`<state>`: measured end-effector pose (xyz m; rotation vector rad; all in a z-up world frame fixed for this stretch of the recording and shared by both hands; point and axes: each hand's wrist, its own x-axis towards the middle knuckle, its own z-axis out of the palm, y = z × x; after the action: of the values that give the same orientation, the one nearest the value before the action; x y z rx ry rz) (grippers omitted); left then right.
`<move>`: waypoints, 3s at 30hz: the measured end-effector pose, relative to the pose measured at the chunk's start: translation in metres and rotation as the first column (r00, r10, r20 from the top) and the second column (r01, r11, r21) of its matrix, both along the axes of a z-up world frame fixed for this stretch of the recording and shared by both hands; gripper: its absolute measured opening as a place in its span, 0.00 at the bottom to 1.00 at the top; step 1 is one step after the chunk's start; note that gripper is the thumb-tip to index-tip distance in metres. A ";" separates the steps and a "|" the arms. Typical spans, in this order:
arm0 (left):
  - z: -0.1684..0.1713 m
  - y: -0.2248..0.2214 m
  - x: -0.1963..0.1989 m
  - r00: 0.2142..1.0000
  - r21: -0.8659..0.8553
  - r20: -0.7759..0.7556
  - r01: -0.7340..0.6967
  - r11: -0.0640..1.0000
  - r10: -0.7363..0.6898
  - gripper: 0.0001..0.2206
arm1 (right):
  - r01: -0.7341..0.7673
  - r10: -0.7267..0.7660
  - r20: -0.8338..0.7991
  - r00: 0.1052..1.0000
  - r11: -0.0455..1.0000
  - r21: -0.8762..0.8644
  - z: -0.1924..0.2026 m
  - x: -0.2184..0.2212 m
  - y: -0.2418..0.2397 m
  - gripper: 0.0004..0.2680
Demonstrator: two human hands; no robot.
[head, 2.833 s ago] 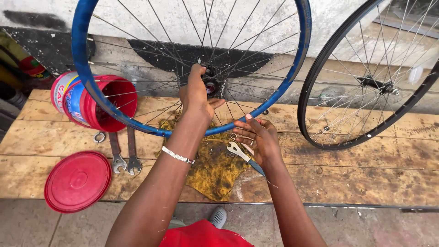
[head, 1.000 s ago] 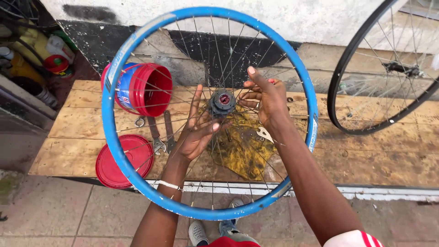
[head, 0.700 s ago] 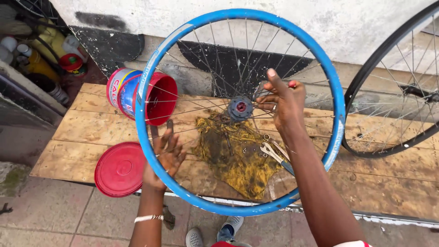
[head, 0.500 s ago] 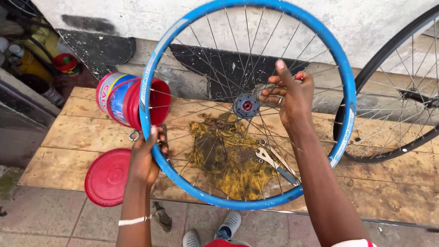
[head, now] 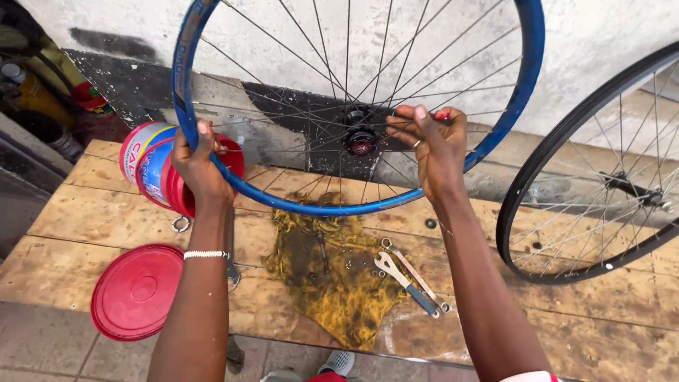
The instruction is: Applying grease to a bicycle wheel hub and installing individual ball bearings into the bearing race.
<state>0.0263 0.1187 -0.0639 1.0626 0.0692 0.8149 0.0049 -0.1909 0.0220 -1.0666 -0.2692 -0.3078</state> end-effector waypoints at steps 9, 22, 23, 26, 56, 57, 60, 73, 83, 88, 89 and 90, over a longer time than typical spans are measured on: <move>0.003 -0.007 0.014 0.999 0.036 -0.028 -0.035 0.999 0.036 0.06 | 0.019 -0.017 0.047 0.999 0.998 -0.053 -0.024 0.006 -0.011 0.14; -0.004 0.005 0.043 0.983 0.125 -0.158 0.119 0.985 -0.098 0.07 | 0.349 -0.344 -0.317 0.884 0.936 -0.045 -0.058 -0.037 0.019 0.08; -0.005 0.005 0.045 0.982 0.168 -0.172 0.103 0.980 -0.074 0.06 | 0.352 -0.359 -0.331 0.873 0.932 -0.083 -0.062 -0.039 0.025 0.08; 0.000 0.001 0.043 0.982 0.264 -0.190 0.068 0.962 -0.017 0.07 | 0.352 -0.383 -0.348 0.856 0.924 -0.150 -0.069 -0.042 0.042 0.09; 0.010 0.007 0.044 0.969 0.454 -0.242 0.159 0.877 -0.051 0.09 | 0.580 -0.472 0.567 0.675 -0.135 -0.803 -0.087 -0.031 0.103 0.23; 0.010 0.008 0.045 0.968 0.452 -0.245 0.160 0.878 -0.051 0.09 | 0.591 -0.470 0.558 0.684 -0.091 -0.802 -0.086 -0.030 0.102 0.23; 0.007 0.008 0.048 0.967 0.445 -0.250 0.160 0.881 -0.050 0.09 | 0.593 -0.484 0.534 0.693 -0.039 -0.804 -0.088 -0.029 0.102 0.23; 0.008 0.006 0.049 0.969 0.437 -0.240 0.167 0.884 -0.064 0.09 | 0.363 -0.337 0.140 0.931 0.811 -0.459 -0.089 -0.026 0.111 0.21; 0.007 0.006 0.052 0.965 0.446 -0.255 0.170 0.879 -0.058 0.08 | 0.113 -0.086 0.101 0.991 0.947 -0.300 -0.092 -0.029 0.102 0.20; 0.008 0.006 0.050 0.968 0.443 -0.246 0.164 0.882 -0.056 0.08 | 0.144 -0.114 0.109 0.987 0.936 -0.320 -0.092 -0.032 0.097 0.19; 0.008 0.006 0.050 0.969 0.451 -0.241 0.159 0.878 -0.052 0.08 | 0.151 -0.130 0.090 0.987 0.941 -0.304 -0.093 -0.032 0.096 0.19; 0.008 0.006 0.050 0.970 0.458 -0.236 0.154 0.875 -0.047 0.09 | 0.159 -0.145 0.070 0.987 0.944 -0.288 -0.094 -0.032 0.094 0.19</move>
<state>0.0760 0.1243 -0.0555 1.6088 -0.0027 0.6274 -0.0275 -0.0970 -0.0725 -1.3782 -0.2817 -0.4426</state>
